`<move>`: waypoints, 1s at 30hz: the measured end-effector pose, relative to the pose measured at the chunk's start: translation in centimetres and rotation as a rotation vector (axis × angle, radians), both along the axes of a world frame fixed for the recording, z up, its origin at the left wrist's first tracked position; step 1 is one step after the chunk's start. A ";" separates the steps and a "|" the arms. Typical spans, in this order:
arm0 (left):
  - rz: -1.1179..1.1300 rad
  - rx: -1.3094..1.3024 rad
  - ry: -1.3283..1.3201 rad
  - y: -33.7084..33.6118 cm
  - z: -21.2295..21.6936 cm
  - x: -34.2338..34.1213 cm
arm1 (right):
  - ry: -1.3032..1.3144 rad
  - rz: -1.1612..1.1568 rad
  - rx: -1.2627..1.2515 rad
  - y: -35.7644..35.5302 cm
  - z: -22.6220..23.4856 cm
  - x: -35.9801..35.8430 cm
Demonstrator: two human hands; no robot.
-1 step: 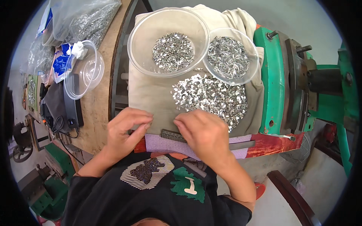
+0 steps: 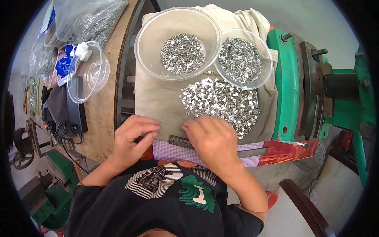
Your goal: Manually placing small metal rivets onto a base and using a riveting press machine to secure them.
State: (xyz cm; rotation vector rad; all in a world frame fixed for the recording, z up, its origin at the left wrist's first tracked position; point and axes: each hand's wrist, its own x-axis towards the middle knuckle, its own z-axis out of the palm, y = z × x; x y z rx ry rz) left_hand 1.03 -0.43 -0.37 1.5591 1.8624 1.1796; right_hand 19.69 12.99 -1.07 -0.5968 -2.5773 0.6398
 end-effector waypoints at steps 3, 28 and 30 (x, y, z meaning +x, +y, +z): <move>0.025 -0.057 0.018 -1.5 -1.3 0.6 | -0.105 0.002 0.129 -0.9 0.1 -0.5; -0.156 -0.110 0.070 -1.2 -2.3 0.2 | -0.098 -0.163 -0.178 -1.3 0.6 -0.5; -0.138 -0.124 0.067 -1.2 -2.5 0.3 | -0.127 -0.155 -0.296 -1.4 0.8 -0.7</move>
